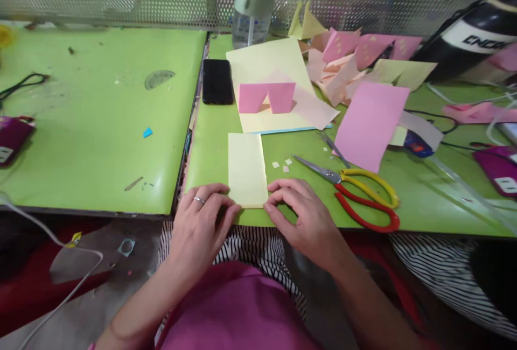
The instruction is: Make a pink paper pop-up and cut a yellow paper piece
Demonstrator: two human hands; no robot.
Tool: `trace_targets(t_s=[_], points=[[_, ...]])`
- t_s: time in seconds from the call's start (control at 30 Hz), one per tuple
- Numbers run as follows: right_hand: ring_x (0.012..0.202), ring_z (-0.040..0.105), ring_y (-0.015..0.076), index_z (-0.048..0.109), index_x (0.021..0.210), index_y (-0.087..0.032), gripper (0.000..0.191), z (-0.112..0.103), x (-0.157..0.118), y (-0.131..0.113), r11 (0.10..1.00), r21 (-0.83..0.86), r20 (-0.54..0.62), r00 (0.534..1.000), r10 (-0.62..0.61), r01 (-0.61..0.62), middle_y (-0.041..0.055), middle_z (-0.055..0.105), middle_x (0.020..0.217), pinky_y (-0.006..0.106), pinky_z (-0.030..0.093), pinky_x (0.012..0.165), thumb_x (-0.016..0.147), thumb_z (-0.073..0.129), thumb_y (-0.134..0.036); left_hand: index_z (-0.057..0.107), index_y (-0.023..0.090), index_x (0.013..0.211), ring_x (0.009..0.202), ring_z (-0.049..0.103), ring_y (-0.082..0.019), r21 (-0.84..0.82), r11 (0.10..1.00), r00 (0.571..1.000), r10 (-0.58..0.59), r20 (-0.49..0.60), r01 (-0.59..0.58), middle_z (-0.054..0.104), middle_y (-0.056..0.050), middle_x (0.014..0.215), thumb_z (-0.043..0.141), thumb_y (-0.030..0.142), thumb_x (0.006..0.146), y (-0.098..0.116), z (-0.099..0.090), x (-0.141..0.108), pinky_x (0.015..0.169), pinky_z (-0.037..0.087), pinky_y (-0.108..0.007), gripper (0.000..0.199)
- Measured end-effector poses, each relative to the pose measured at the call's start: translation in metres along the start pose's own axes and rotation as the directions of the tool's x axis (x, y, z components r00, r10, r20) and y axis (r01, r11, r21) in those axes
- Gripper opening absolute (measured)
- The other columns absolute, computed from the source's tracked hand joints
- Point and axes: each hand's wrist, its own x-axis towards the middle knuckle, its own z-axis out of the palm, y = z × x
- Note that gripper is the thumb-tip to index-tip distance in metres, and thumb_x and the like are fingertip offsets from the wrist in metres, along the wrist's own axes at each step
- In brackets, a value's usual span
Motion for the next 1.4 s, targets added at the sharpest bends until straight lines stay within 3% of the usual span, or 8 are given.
trace_targets(t_s=[0.53,0.83,0.9,1.03,1.2,1.4], points=[[0.1,0.06,0.0243,0.053,0.078,-0.022,0.014,0.003,0.0,-0.001,0.999,-0.048,-0.008,1.0,-0.022,0.022,0.0086,0.065,0.103,0.042,0.048,0.088,0.087,0.062,-0.016,0.058,0.021,0.088,0.101,0.062,-0.022,0.014,0.998,0.993,-0.062,0.101,0.061,0.066,-0.007,0.108,0.057,0.025,0.096,0.005,-0.005,0.004,0.093,0.046,-0.041,0.009],[0.099,0.061,0.0244,0.053,0.077,-0.024,0.013,0.005,0.002,-0.001,0.999,-0.041,0.004,1.0,-0.001,0.001,0.0072,0.065,0.103,0.044,0.049,0.088,0.087,0.06,-0.019,0.055,0.02,0.088,0.102,0.06,-0.024,0.092,0.994,0.998,-0.058,0.026,0.055,0.063,-0.01,0.108,0.057,0.016,0.092,0.008,-0.002,0.003,0.091,0.049,-0.043,0.006],[0.099,0.061,0.0244,0.053,0.077,-0.024,0.013,0.004,0.002,-0.001,0.999,-0.039,0.01,1.0,0.008,-0.007,0.0072,0.065,0.103,0.044,0.049,0.088,0.087,0.061,-0.019,0.058,0.019,0.098,0.103,0.06,-0.024,0.119,0.993,1.0,-0.016,-0.023,0.019,0.064,-0.012,0.112,0.054,0.011,0.092,0.009,0.0,-0.004,0.091,0.049,-0.042,0.01],[0.099,0.06,0.0242,0.054,0.077,-0.024,0.013,0.004,0.002,-0.001,1.0,-0.029,0.011,1.0,-0.002,0.002,0.0076,0.065,0.103,0.043,0.049,0.087,0.087,0.061,-0.02,0.058,0.021,0.129,0.109,0.061,-0.023,0.179,0.964,0.974,0.211,-0.078,-0.195,0.07,-0.008,0.119,0.058,0.011,0.093,0.015,0.007,-0.021,0.1,0.041,-0.04,0.037],[0.099,0.061,0.0239,0.054,0.077,-0.023,0.014,0.005,0.001,0.001,1.0,-0.02,-0.011,1.0,-0.015,0.015,0.0085,0.065,0.103,0.041,0.049,0.086,0.086,0.063,-0.017,0.063,0.017,0.129,0.112,0.063,-0.023,0.232,0.934,0.959,0.283,-0.017,-0.271,0.073,-0.005,0.123,0.063,0.033,0.095,0.016,0.017,-0.026,0.102,0.037,-0.037,0.037],[0.103,0.062,0.0243,0.055,0.089,-0.023,0.011,0.003,-0.001,-0.001,0.998,-0.056,-0.048,0.999,-0.021,0.018,0.0091,0.066,0.108,0.043,0.051,0.088,0.087,0.061,-0.015,0.065,0.018,0.127,0.111,0.064,-0.023,0.29,0.91,0.95,0.313,-0.015,-0.296,0.074,-0.003,0.123,0.061,0.037,0.096,0.012,0.019,-0.027,0.102,0.036,-0.037,0.036]])
